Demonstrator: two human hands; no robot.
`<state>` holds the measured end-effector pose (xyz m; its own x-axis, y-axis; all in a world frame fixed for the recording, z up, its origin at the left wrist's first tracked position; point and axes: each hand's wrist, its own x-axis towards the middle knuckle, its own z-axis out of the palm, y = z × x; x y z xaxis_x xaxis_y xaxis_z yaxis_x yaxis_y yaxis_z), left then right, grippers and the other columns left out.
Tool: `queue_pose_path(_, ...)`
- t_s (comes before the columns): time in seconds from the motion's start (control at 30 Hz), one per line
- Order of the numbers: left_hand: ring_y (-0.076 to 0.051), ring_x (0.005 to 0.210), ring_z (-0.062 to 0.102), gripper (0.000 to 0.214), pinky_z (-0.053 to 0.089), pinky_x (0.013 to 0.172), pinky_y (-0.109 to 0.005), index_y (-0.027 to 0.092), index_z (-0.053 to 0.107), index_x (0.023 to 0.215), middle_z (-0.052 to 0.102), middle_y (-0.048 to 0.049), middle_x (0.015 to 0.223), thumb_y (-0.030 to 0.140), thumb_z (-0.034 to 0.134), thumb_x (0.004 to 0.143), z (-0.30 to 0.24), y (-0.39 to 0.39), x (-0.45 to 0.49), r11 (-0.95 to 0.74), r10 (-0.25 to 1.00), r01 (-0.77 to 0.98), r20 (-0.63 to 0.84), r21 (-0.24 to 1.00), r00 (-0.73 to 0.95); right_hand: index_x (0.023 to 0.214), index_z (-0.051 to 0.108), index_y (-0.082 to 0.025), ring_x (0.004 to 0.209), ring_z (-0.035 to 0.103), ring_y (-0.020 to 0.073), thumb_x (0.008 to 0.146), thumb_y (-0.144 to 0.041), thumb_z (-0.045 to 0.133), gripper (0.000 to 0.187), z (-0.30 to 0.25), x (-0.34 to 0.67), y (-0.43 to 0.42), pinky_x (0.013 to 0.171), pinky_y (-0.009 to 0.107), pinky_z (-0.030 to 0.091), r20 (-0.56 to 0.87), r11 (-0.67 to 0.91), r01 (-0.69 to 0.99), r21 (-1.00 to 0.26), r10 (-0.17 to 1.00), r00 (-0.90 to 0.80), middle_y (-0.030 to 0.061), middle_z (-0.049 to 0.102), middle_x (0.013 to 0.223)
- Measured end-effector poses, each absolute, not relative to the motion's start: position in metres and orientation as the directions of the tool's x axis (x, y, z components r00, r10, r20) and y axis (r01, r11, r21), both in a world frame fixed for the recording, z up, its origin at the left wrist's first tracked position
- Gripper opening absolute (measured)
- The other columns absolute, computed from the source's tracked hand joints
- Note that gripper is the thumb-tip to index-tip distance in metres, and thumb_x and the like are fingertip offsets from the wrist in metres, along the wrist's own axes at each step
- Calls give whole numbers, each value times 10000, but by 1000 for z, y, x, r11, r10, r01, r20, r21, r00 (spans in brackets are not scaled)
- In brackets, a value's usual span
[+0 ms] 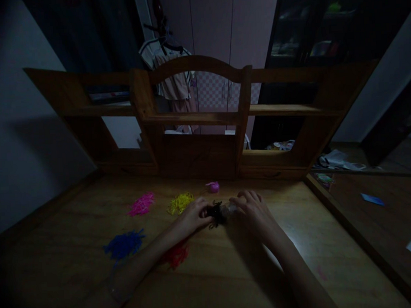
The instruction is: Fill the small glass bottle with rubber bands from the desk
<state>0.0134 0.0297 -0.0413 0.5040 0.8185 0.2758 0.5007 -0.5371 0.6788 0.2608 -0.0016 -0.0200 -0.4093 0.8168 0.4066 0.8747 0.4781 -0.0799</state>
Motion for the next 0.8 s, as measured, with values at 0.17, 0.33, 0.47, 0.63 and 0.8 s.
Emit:
queue_pose_path(0.17, -174, 805, 572, 145, 427, 727, -263, 187, 709, 896, 614, -21, 866, 181, 678, 755, -38, 31, 11, -567, 805, 483, 327, 667, 495, 1263, 593, -333, 1088, 518, 261, 850, -146, 577, 453, -21, 254, -4, 887, 383, 395, 393, 464, 879, -110, 833, -391, 80, 583, 1181)
queue_pose_path(0.33, -175, 808, 601, 137, 441, 745, -268, 192, 740, 874, 667, -20, 847, 161, 656, 770, -33, 30, 11, -552, 807, 452, 311, 701, 502, 1269, 589, -337, 1065, 534, 255, 868, -135, 551, 450, -22, 249, -5, 895, 392, 373, 393, 452, 880, -144, 843, -368, 74, 602, 1164)
queue_pose_path(0.47, -170, 780, 613, 167, 457, 747, -271, 178, 760, 878, 688, -31, 831, 132, 637, 775, -27, 29, 11, -510, 828, 436, 285, 742, 484, 1266, 588, -337, 1062, 536, 242, 887, -127, 520, 438, -25, 248, -4, 897, 383, 372, 393, 444, 877, -185, 851, -348, 67, 599, 1163)
queue_pose_path(0.63, -171, 793, 615, 205, 474, 756, -278, 182, 764, 895, 682, -39, 838, 110, 600, 795, -30, 31, 10, -488, 838, 371, 306, 790, 452, 1263, 589, -331, 1063, 527, 249, 889, -161, 544, 414, -28, 250, -2, 914, 396, 371, 420, 437, 873, -216, 849, -321, 64, 601, 1163)
queue_pose_path(0.8, -168, 868, 621, 302, 485, 811, -280, 188, 754, 950, 677, -46, 910, 43, 543, 789, -37, 34, 10, -495, 826, 286, 343, 820, 447, 1268, 591, -319, 1064, 519, 270, 861, -182, 595, 430, -28, 251, -1, 915, 418, 379, 438, 448, 862, -235, 841, -318, 77, 599, 1167)
